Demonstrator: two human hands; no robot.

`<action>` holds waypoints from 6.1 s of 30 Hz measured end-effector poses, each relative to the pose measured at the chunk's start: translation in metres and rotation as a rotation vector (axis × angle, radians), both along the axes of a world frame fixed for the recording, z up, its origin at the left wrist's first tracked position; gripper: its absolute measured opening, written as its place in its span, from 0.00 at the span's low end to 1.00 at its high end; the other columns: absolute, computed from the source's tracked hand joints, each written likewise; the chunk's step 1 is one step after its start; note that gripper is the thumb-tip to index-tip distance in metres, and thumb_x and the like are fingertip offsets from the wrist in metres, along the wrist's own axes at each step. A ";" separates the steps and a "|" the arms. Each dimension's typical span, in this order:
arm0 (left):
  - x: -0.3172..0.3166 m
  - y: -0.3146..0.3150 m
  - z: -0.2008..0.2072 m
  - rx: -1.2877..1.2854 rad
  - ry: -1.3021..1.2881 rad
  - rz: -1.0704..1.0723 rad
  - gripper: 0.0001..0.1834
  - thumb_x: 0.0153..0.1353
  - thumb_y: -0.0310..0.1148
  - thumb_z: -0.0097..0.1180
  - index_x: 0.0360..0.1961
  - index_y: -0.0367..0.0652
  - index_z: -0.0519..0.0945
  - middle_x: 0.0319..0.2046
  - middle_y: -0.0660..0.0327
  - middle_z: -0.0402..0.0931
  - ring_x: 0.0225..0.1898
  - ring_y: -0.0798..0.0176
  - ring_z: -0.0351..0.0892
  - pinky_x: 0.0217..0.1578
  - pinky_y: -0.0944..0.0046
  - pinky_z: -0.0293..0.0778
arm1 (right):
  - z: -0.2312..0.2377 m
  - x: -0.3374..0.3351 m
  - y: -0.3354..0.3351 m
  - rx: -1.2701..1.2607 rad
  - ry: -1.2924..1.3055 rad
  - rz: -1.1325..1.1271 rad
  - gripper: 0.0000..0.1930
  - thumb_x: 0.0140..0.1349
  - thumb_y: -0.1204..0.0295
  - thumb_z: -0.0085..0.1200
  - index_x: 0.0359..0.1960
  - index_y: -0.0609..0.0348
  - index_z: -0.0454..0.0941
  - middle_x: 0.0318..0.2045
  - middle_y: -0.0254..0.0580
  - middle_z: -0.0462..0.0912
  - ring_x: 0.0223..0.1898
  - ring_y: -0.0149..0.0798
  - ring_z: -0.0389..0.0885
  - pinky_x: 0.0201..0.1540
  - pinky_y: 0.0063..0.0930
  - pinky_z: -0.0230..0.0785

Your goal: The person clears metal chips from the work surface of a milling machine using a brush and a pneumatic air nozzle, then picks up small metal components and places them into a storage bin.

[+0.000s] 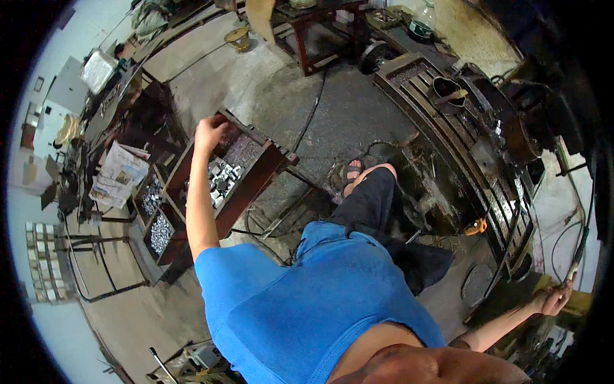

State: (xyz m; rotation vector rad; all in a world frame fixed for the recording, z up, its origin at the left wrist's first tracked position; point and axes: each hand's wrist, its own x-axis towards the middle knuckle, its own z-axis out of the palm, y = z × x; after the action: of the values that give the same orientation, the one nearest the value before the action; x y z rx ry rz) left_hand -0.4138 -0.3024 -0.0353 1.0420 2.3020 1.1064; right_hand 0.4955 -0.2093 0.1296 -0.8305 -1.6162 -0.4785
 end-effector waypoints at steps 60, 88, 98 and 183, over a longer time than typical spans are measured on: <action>0.057 0.180 -0.034 0.437 -1.032 -0.151 0.12 0.55 0.36 0.56 0.34 0.37 0.72 0.27 0.58 0.74 0.28 0.59 0.73 0.33 0.60 0.72 | 0.201 -0.037 0.009 0.242 -0.115 -0.289 0.13 0.53 0.82 0.47 0.42 0.73 0.70 0.41 0.47 0.75 0.44 0.39 0.73 0.50 0.29 0.64; 0.178 0.115 -0.039 0.527 -1.341 -0.071 0.10 0.55 0.36 0.54 0.31 0.41 0.72 0.24 0.53 0.75 0.24 0.55 0.75 0.34 0.55 0.72 | -0.186 -0.197 0.017 -0.930 0.393 0.502 0.29 0.41 0.74 0.52 0.51 0.60 0.66 0.26 0.31 0.72 0.20 0.27 0.69 0.21 0.19 0.62; 0.232 0.125 -0.078 0.423 -1.305 -0.086 0.11 0.54 0.31 0.49 0.34 0.33 0.68 0.30 0.50 0.72 0.31 0.48 0.76 0.36 0.49 0.75 | -0.147 -0.430 -0.003 -1.169 -0.739 0.209 0.14 0.33 0.63 0.51 0.17 0.62 0.77 0.19 0.56 0.77 0.25 0.53 0.78 0.31 0.41 0.72; 0.599 0.361 0.007 0.298 0.572 -0.993 0.11 0.46 0.35 0.56 0.32 0.43 0.76 0.26 0.50 0.76 0.32 0.47 0.77 0.33 0.51 0.72 | -0.089 -0.107 -0.021 -1.206 0.386 -0.124 0.18 0.34 0.75 0.54 0.33 0.67 0.77 0.30 0.46 0.80 0.33 0.37 0.78 0.37 0.26 0.69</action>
State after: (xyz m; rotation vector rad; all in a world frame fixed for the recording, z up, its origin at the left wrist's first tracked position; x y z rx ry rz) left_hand 0.1852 0.0583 -0.0288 2.4801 1.5124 0.7614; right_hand 0.3881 -0.2299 0.0404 -1.7728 -1.3929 0.6513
